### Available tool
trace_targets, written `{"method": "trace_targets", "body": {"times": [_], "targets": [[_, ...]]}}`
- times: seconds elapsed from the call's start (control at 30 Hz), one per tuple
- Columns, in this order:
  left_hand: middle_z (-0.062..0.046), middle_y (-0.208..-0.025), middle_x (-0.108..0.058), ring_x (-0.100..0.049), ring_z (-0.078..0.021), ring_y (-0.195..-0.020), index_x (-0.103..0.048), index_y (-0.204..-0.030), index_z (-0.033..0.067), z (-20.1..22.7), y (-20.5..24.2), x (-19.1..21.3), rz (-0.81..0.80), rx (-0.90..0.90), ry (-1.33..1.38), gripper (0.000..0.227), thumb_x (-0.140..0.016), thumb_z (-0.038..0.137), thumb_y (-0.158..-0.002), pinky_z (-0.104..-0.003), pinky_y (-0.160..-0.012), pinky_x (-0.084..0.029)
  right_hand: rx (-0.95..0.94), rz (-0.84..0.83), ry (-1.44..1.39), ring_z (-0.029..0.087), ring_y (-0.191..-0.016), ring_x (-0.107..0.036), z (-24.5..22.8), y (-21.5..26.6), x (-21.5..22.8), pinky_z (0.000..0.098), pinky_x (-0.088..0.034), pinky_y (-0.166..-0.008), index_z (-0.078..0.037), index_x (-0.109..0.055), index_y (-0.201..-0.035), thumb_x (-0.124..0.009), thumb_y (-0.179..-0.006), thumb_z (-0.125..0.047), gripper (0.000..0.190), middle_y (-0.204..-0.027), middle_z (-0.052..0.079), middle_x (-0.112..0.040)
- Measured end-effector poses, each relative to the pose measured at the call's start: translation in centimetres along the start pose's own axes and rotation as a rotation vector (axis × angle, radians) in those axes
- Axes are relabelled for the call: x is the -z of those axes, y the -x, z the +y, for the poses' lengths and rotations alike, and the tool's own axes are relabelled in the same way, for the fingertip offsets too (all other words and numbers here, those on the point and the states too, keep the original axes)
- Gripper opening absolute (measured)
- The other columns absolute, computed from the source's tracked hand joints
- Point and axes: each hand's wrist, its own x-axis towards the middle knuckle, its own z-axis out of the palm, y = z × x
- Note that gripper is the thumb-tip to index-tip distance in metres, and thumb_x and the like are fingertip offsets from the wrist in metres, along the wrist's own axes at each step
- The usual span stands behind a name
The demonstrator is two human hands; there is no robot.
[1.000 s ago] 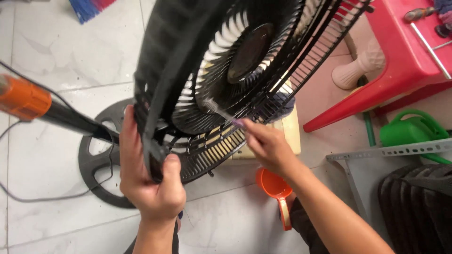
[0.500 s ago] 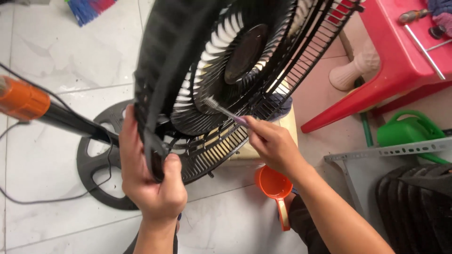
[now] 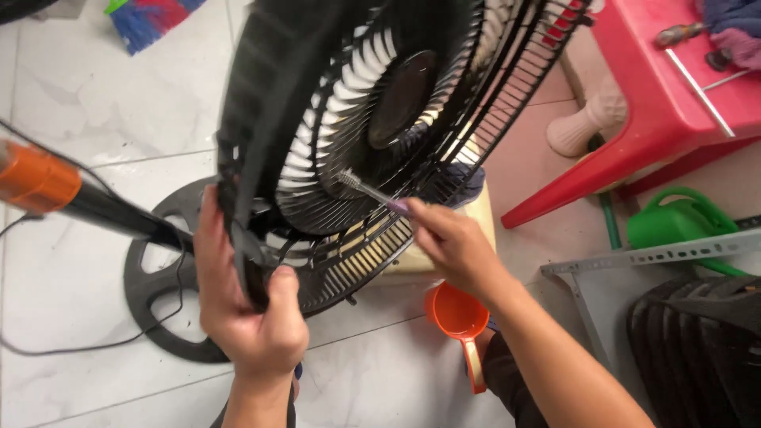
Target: Cleaning the slats of a plastic fan grill using a toothbrush and water
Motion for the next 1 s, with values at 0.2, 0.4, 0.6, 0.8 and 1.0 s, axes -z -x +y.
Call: {"method": "trace_targets", "body": {"times": [0.2, 0.4, 0.6, 0.8, 1.0], "targets": [[-0.029, -0.16, -0.04, -0.043, -0.0415, -0.155, -0.04, -0.15, -0.0106, -0.2, 0.0, 0.3, 0.012, -0.021, -0.051, 0.06, -0.052, -0.002, -0.091, -0.052, -0.136, -0.037, 0.075, 0.028, 0.029, 0.016, -0.063, -0.044, -2.0, 0.1, -0.1, 0.031, -0.04, -0.062, -0.011, -0.063, -0.133, -0.051, -0.099, -0.004, 0.037, -0.072, 0.0, -0.046], [-0.024, -0.159, -0.044, -0.046, -0.0353, -0.152, -0.031, -0.156, -0.0109, 0.1, -0.3, -0.1, 0.04, 0.051, 0.03, 0.07, -0.048, -0.009, -0.087, -0.045, -0.136, -0.04, -0.072, -0.005, -0.035, 0.01, -0.078, -0.06, -0.2, 0.9, 2.9, 0.0261, -0.049, -0.071, -0.01, -0.066, -0.138, -0.056, -0.101, -0.01, 0.038, -0.102, -0.001, -0.074], [-0.025, -0.158, -0.045, -0.049, -0.0358, -0.151, -0.031, -0.156, -0.0114, 0.1, -0.4, -0.2, 0.022, 0.028, 0.046, 0.067, -0.05, -0.008, -0.091, -0.045, -0.135, -0.042, -0.487, -0.613, 0.14, 0.011, -0.064, -0.034, 1.3, 3.9, 8.7, 0.0314, -0.034, -0.058, -0.013, -0.052, -0.074, -0.053, -0.103, -0.028, 0.033, -0.068, -0.006, -0.039], [-0.024, -0.161, -0.042, -0.049, -0.0354, -0.152, -0.031, -0.156, -0.0115, -0.3, -0.5, -0.1, 0.029, 0.032, 0.03, 0.066, -0.053, -0.006, -0.093, -0.045, -0.135, -0.042, -0.816, -1.16, 0.678, 0.02, -0.086, -0.058, 10.2, 10.5, 1.4, 0.0346, -0.049, -0.071, -0.017, -0.057, -0.111, -0.049, -0.095, -0.026, 0.019, -0.094, 0.001, -0.065], [-0.035, -0.147, -0.045, -0.057, -0.0457, -0.138, -0.031, -0.143, -0.0122, 0.2, -2.0, -1.0, 0.072, -0.016, 0.072, 0.057, -0.057, 0.011, -0.098, -0.047, -0.122, -0.051, -0.745, -1.087, 0.847, 0.024, -0.095, -0.071, 18.5, 16.6, -7.0, 0.0387, -0.059, -0.074, -0.02, -0.056, -0.117, -0.068, -0.07, -0.034, 0.051, -0.109, -0.003, -0.065]]}}
